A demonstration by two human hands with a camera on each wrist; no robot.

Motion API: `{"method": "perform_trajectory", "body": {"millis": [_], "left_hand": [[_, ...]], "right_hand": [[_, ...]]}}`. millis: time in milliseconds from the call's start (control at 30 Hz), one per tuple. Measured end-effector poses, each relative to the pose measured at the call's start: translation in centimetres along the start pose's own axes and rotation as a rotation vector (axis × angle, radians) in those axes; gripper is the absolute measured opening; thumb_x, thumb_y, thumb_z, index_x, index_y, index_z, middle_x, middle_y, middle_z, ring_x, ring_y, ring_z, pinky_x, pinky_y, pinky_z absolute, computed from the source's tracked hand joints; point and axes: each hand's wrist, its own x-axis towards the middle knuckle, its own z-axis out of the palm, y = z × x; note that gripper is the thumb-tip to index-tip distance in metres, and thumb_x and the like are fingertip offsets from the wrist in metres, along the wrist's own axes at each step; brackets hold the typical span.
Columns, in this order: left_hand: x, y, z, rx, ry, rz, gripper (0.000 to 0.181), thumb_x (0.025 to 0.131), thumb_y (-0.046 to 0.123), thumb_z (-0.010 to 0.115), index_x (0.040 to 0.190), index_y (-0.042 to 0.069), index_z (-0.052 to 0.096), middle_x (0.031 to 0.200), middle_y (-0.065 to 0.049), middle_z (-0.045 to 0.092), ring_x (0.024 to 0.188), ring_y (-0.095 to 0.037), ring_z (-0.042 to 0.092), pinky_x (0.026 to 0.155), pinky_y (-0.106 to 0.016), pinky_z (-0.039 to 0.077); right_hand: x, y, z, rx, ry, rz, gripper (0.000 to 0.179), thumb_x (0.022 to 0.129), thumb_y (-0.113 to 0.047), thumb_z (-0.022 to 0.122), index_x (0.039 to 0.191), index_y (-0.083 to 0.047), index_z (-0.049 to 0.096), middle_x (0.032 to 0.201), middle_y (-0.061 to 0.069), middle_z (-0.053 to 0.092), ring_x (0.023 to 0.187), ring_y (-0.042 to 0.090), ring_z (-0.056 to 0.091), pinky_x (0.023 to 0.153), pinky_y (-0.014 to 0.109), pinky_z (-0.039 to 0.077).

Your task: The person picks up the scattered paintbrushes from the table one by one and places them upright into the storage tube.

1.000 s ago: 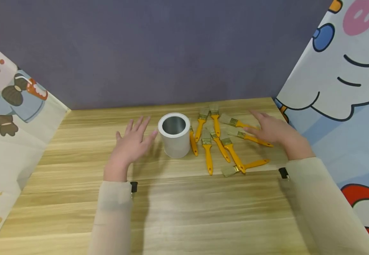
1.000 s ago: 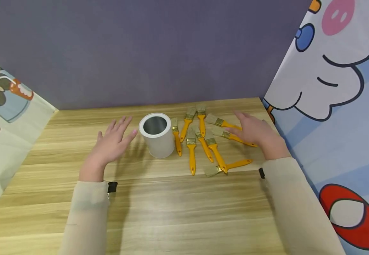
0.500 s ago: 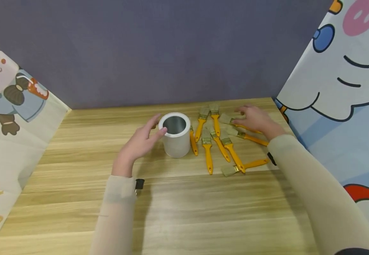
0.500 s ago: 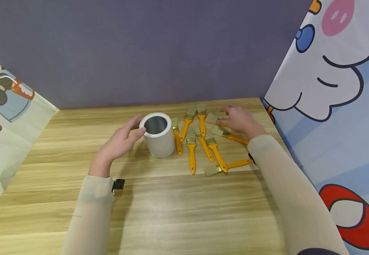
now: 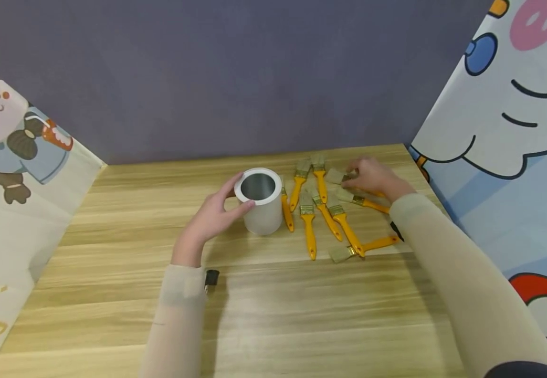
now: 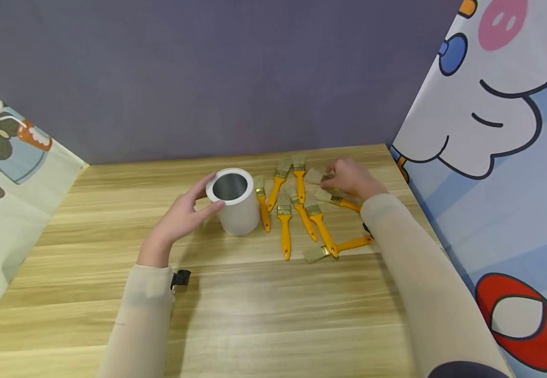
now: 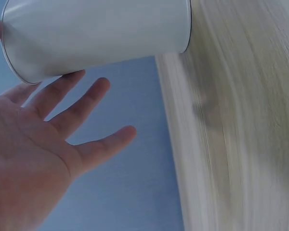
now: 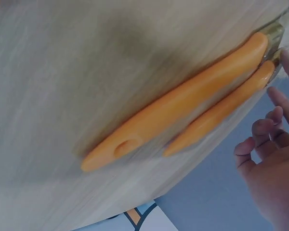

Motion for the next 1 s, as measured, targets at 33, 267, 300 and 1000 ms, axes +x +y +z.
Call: {"method": "perform_trajectory", "body": {"millis": [33, 267, 300, 1000], "left_hand": [[0.0, 0.0, 0.0, -0.004, -0.002, -0.004, 0.085, 0.1, 0.053, 0.07, 0.17, 0.03, 0.026, 0.16, -0.014, 0.055, 0.15, -0.033, 0.051, 0.126, -0.066, 0.034], [0.2, 0.3, 0.0, 0.009, -0.035, -0.034, 0.086, 0.099, 0.058, 0.069, 0.169, 0.034, 0.025, 0.162, -0.016, 0.053, 0.152, -0.034, 0.049, 0.125, -0.069, 0.033], [0.2, 0.3, 0.0, 0.007, -0.037, -0.036, 0.087, 0.099, 0.06, 0.069, 0.169, 0.035, 0.024, 0.162, -0.016, 0.052, 0.152, -0.034, 0.049, 0.125, -0.069, 0.033], [0.0, -0.4, 0.1, -0.079, 0.026, -0.033, 0.083, 0.097, 0.053, 0.075, 0.166, 0.036, 0.033, 0.161, -0.011, 0.055, 0.149, -0.032, 0.054, 0.123, -0.072, 0.033]], "right_hand": [[0.1, 0.1, 0.0, 0.002, 0.002, 0.006, 0.061, 0.099, -0.044, 0.076, 0.144, -0.005, 0.063, 0.137, 0.023, 0.064, 0.11, 0.037, 0.065, 0.089, 0.054, 0.056], [0.1, 0.2, 0.6, 0.002, 0.003, -0.003, 0.048, 0.098, -0.042, 0.077, 0.129, -0.006, 0.072, 0.135, 0.022, 0.069, 0.107, 0.035, 0.069, 0.09, 0.054, 0.058], [0.0, 0.2, 0.7, -0.002, 0.006, -0.003, 0.047, 0.099, -0.042, 0.077, 0.128, -0.006, 0.072, 0.132, 0.021, 0.07, 0.104, 0.033, 0.069, 0.088, 0.052, 0.058], [-0.8, 0.4, -1.8, 0.016, -0.039, -0.025, 0.055, 0.098, -0.035, 0.076, 0.139, 0.001, 0.066, 0.053, -0.001, 0.051, 0.047, 0.011, 0.035, 0.058, 0.039, 0.048]]}}
